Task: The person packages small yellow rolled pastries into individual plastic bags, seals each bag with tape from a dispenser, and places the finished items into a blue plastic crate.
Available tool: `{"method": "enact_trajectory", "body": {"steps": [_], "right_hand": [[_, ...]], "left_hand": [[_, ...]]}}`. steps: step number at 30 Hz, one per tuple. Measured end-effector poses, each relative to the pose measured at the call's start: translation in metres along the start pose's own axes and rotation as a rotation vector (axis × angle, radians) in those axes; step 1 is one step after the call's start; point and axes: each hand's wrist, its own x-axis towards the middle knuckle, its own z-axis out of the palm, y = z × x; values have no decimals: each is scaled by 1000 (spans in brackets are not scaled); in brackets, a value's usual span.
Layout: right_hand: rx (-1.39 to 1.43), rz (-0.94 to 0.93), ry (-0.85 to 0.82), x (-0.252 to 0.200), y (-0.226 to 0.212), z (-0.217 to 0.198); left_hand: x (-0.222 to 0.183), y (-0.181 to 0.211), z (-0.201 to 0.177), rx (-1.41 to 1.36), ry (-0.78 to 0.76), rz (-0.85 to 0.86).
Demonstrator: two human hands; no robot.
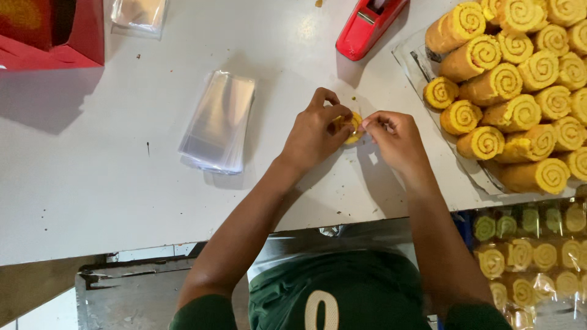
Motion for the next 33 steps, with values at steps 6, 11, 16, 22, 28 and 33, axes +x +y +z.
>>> {"method": "enact_trajectory", "body": {"steps": [6, 11, 16, 22, 28, 33], "right_hand": [[-84, 46, -14, 1, 9, 4], [-167, 14, -34, 3, -2, 7], [-188, 58, -5, 0, -9, 9], [-235, 69, 10, 4, -4, 10], [-272, 155, 12, 11, -5, 9], [-276, 192, -10, 15, -1, 7]], "left_hand": [[-3, 2, -1, 15, 15, 14], [-2, -1, 0, 23, -1, 23], [-3, -5, 1, 20, -8, 25], [-2, -3, -2, 9, -9, 23], [-3, -8, 2, -1, 14, 42], [-3, -7, 1, 15, 3, 41]]}}
